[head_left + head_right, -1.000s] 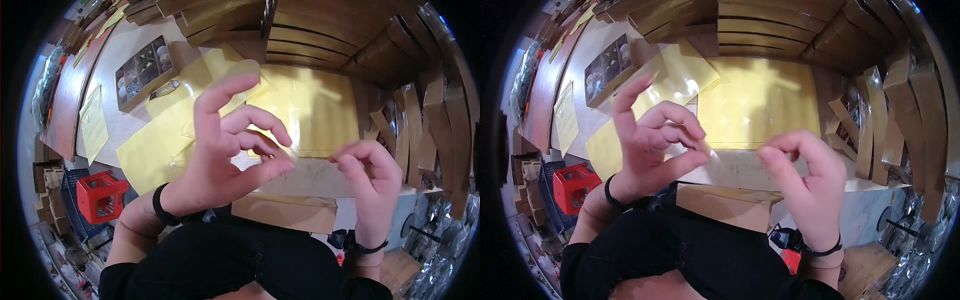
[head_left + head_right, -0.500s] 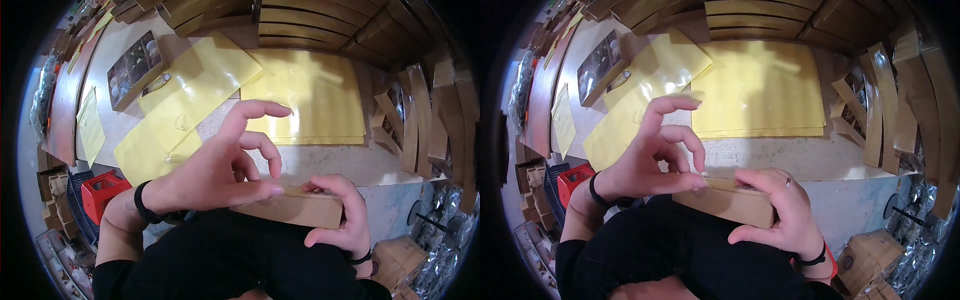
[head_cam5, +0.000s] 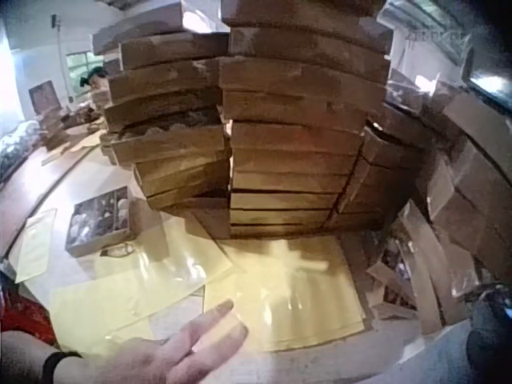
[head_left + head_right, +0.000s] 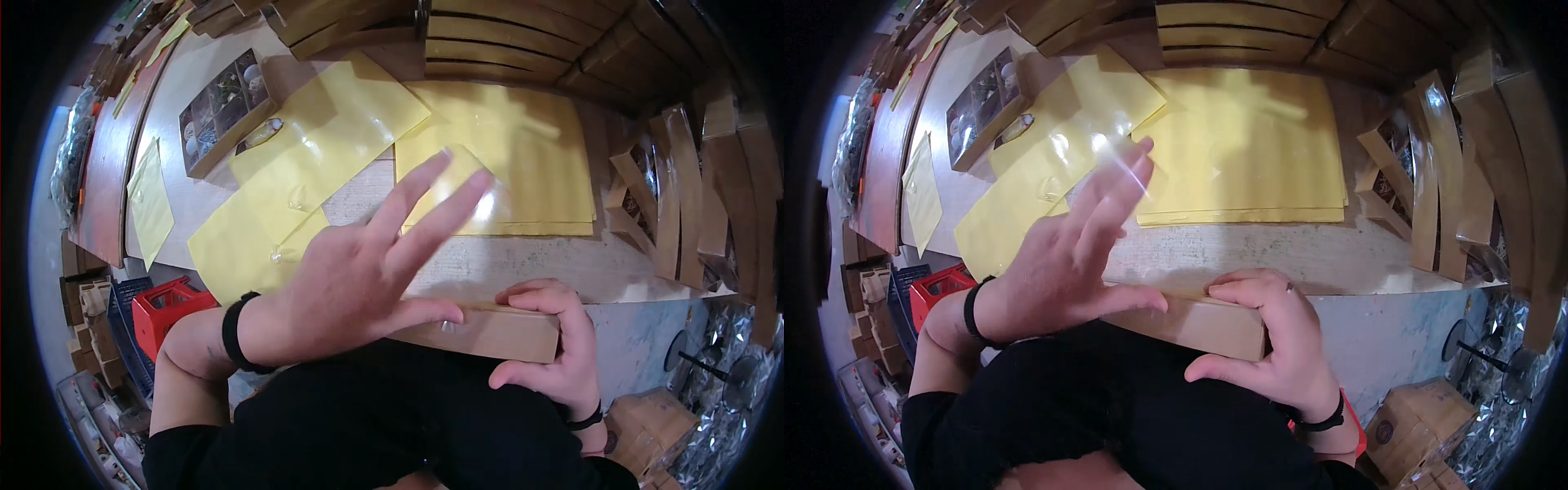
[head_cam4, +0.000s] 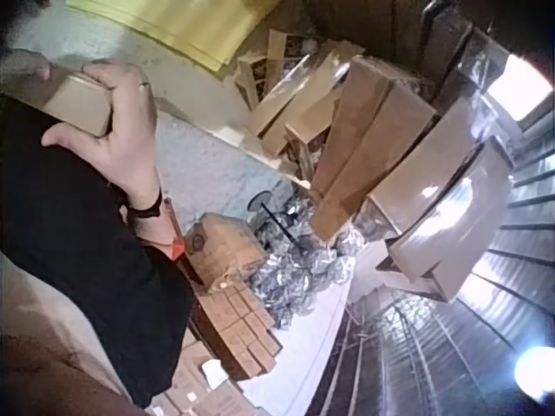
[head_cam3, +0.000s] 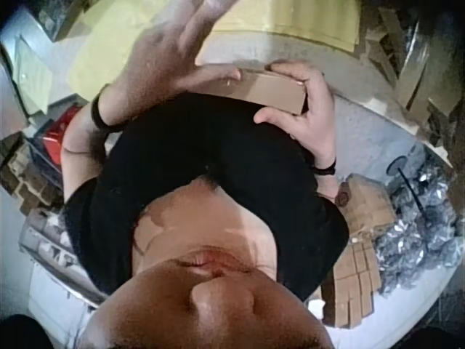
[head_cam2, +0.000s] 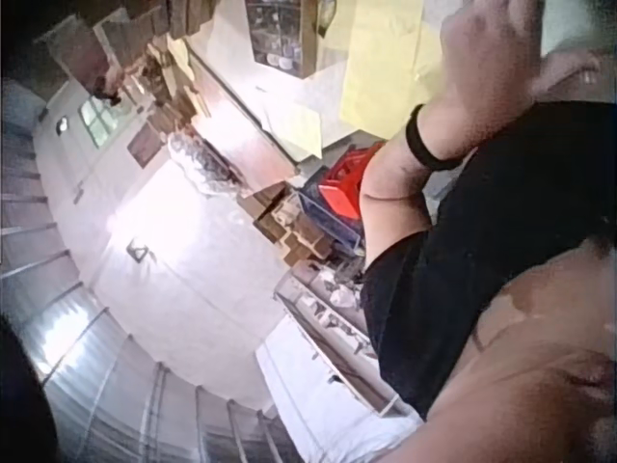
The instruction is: The person repeatedly picks up small rectangular boxes, applies clear adhesive tape to seal them, and places them on a table. The workspace contains stacks of yellow paper and other boxes. Other people are visible in the background.
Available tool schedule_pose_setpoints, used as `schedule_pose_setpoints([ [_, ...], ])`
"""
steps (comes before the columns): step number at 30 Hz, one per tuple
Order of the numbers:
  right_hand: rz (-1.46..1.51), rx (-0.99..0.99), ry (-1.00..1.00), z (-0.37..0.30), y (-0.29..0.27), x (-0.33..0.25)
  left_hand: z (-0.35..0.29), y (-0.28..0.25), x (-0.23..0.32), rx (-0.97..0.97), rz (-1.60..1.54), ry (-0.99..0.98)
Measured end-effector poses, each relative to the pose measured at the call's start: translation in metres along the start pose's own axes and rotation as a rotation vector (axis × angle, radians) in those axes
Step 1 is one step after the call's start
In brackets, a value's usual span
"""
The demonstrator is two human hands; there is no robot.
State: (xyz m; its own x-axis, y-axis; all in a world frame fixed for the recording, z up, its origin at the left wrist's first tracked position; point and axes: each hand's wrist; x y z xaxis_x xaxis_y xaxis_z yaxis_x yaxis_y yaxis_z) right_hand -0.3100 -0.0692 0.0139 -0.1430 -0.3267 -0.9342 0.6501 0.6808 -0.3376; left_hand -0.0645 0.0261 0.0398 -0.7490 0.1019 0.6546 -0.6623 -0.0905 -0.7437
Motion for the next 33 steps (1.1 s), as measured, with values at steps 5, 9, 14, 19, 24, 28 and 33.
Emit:
schedule_pose_setpoints([
  [5,-0.065,0.032,-0.134,-0.002,0.005,0.002,-0.004,0.028,-0.004,-0.199,-0.514,-0.296],
  [9,-0.041,0.055,-0.247,-0.005,0.007,0.001,0.003,0.039,-0.008,-0.359,-0.849,-0.551],
  [14,0.237,0.434,-0.13,-0.023,-0.001,0.012,-0.015,0.037,-0.041,-0.312,-1.469,-0.474],
  [19,0.514,0.697,0.04,-0.029,0.005,0.025,-0.063,0.063,-0.053,-0.008,-0.626,0.138],
  [24,-0.171,0.523,-0.132,-0.01,-0.013,0.025,-0.055,-0.012,-0.027,-0.074,-0.173,0.081],
  [28,-0.033,-0.025,-0.001,0.003,0.0,-0.006,-0.04,-0.018,-0.009,-0.084,-0.155,0.091],
  [33,0.096,-0.024,-0.018,0.004,-0.002,0.01,-0.02,-0.03,-0.011,-0.009,-0.329,0.03],
])
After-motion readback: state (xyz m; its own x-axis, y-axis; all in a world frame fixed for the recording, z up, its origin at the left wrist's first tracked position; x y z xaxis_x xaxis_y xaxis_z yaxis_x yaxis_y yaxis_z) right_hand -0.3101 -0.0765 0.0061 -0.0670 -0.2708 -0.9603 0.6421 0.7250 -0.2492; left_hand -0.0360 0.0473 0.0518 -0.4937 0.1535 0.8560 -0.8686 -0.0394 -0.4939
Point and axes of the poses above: each hand's wrist, its own z-axis towards the middle knuckle, its own y-axis out of the palm, x = y × z, and after that the axes turned 7 degrees about x, right-handed
